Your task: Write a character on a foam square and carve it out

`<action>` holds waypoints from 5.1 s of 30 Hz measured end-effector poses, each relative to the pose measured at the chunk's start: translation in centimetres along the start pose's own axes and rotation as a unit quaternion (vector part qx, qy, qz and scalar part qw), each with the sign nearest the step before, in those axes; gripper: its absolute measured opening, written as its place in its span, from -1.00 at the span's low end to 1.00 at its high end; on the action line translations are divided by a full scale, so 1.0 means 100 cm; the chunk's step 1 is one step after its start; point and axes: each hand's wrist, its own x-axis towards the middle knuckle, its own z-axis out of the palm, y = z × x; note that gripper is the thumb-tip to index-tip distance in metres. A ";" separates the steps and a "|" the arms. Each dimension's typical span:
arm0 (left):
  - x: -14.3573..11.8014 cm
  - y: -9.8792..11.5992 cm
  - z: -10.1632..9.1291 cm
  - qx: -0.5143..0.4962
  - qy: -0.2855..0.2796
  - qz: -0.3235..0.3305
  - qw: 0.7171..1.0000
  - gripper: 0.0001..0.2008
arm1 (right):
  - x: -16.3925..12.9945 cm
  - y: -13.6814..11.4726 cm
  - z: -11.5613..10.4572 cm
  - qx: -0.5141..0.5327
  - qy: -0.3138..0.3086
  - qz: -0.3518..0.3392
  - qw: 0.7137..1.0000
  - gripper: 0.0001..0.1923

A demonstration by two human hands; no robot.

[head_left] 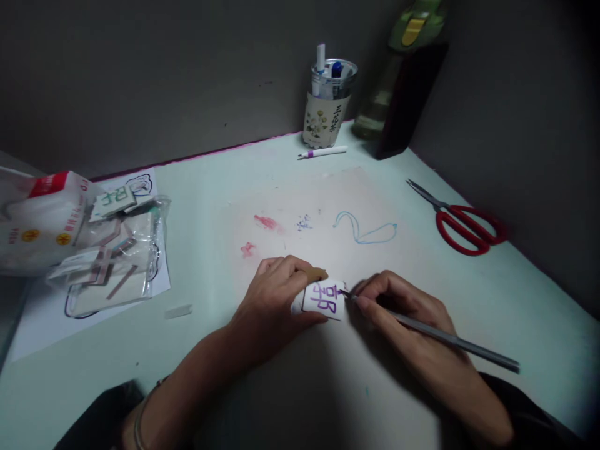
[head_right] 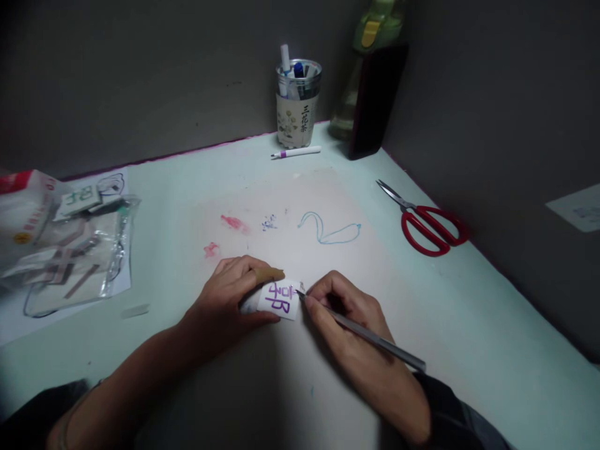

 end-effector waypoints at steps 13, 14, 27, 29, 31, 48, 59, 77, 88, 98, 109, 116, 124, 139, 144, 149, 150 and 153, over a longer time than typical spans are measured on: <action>0.000 -0.001 0.001 -0.003 0.004 -0.003 1.000 -0.44 | 0.001 -0.001 0.000 0.033 -0.004 0.013 0.999 -0.79; 0.000 -0.001 0.001 -0.003 0.002 -0.005 1.000 -0.44 | 0.001 -0.001 0.000 0.036 -0.002 0.017 0.999 -0.79; 0.000 0.000 -0.001 -0.004 -0.001 -0.006 1.000 -0.47 | 0.002 -0.001 0.001 0.051 0.028 0.017 0.998 -0.80; 0.000 0.000 0.000 -0.006 0.005 -0.003 1.000 -0.47 | 0.001 -0.001 0.001 0.034 0.026 0.014 0.999 -0.79; 0.001 0.000 0.000 -0.006 0.006 -0.001 1.000 -0.47 | 0.000 0.000 0.001 0.023 0.021 0.007 0.999 -0.78; 0.001 0.002 0.000 -0.005 -0.002 -0.010 1.000 -0.46 | 0.000 -0.002 0.000 0.007 0.000 0.008 1.000 -0.77; 0.001 0.002 0.000 0.001 0.000 -0.008 1.000 -0.47 | 0.000 0.000 0.000 0.022 -0.008 0.016 1.000 -0.80; 0.001 0.002 0.003 0.022 0.015 -0.015 1.000 -0.27 | 0.001 -0.002 0.001 0.049 0.016 0.024 0.998 -0.79; 0.002 0.006 0.007 0.064 0.042 -0.029 0.997 -0.11 | 0.002 -0.005 0.002 0.044 0.034 0.031 0.998 -0.79; -0.006 0.020 0.000 -0.059 -0.049 -0.090 0.993 0.04 | 0.003 -0.007 0.004 0.030 0.031 0.014 0.999 -0.84; 0.002 0.013 0.005 -0.027 -0.014 -0.046 0.999 -0.04 | 0.004 -0.008 0.003 0.026 0.095 0.029 0.995 -0.83; 0.000 0.015 0.005 -0.021 -0.013 -0.051 0.998 -0.04 | 0.001 -0.006 0.000 0.026 0.130 0.024 0.991 -0.81; 0.015 0.007 0.002 -0.096 -0.111 0.012 0.989 -0.08 | -0.012 -0.008 0.008 0.030 0.088 -0.025 0.995 -0.81; 0.010 0.006 0.008 -0.081 -0.039 0.018 0.996 -0.18 | -0.024 0.002 0.015 -0.028 0.056 -0.074 0.995 -0.83; 0.009 0.004 0.009 -0.090 -0.035 0.012 0.995 -0.18 | -0.024 -0.001 0.014 -0.065 0.048 -0.087 0.993 -0.84; 0.010 0.005 0.006 -0.092 -0.043 0.012 0.995 -0.19 | -0.023 -0.002 0.014 -0.076 0.046 -0.081 0.993 -0.81; 0.010 0.005 0.006 -0.091 -0.043 0.013 0.995 -0.19 | -0.022 -0.003 0.015 -0.074 0.046 -0.081 0.993 -0.81; 0.009 0.004 0.006 -0.091 -0.045 0.020 0.995 -0.20 | -0.021 -0.003 0.015 -0.075 0.047 -0.079 0.993 -0.81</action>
